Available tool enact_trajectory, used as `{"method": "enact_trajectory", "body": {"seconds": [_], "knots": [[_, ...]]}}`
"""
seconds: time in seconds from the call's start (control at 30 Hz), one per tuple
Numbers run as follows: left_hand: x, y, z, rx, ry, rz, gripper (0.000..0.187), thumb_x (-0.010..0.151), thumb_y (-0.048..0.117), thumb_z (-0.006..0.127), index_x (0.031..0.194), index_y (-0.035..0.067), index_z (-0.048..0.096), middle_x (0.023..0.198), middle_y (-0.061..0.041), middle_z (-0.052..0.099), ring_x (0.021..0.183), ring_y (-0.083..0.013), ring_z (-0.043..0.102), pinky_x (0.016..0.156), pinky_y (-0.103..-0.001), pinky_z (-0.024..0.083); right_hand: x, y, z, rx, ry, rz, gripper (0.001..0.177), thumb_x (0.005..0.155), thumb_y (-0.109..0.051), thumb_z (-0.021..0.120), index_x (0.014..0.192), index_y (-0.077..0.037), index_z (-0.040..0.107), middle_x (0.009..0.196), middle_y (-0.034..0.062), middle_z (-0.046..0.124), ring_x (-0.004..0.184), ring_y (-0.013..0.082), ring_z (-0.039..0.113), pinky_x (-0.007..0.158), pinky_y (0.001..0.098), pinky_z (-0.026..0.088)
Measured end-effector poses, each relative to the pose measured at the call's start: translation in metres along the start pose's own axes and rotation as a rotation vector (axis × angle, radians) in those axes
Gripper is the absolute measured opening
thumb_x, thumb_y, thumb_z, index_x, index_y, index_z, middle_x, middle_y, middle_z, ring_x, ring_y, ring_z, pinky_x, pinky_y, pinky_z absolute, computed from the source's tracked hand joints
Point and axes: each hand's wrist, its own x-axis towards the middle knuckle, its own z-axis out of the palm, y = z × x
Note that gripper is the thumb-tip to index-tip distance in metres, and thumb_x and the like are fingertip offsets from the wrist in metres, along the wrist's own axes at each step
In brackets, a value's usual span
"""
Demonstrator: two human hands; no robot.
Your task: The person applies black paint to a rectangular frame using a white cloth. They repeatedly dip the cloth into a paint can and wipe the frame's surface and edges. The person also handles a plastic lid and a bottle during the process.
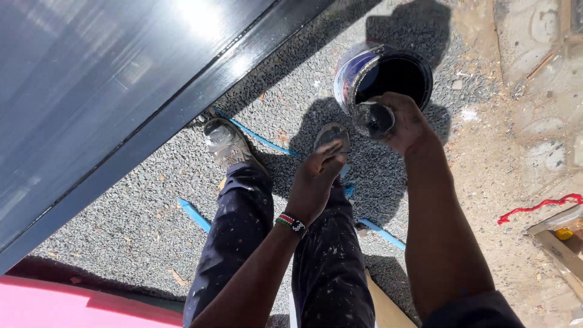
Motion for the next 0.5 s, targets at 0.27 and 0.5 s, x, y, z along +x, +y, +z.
{"method": "enact_trajectory", "body": {"seconds": [0.27, 0.5], "knots": [[-0.099, 0.116, -0.021, 0.033, 0.136, -0.11, 0.048, 0.126, 0.015, 0.055, 0.164, -0.009, 0.07, 0.144, -0.023, 0.084, 0.142, -0.0235, 0.074, 0.137, -0.032, 0.045, -0.157, -0.02, 0.157, 0.105, 0.178, 0.028, 0.032, 0.094, -0.018, 0.071, 0.122, -0.012, 0.084, 0.115, 0.015, 0.088, 0.081, 0.0278, 0.071, 0.069, 0.0397, 0.058], [-0.128, 0.121, -0.073, -0.199, 0.386, 0.327, 0.03, 0.129, 0.018, 0.065, 0.14, 0.0, 0.086, 0.119, -0.026, 0.088, 0.117, -0.027, 0.078, 0.105, -0.059, 0.06, -0.182, -0.063, 0.253, -0.005, -0.134, -0.057, 0.053, 0.092, -0.018, 0.075, 0.145, -0.017, 0.08, 0.138, 0.0145, 0.087, 0.096, 0.0311, 0.075, 0.073, 0.0467, 0.06]]}}
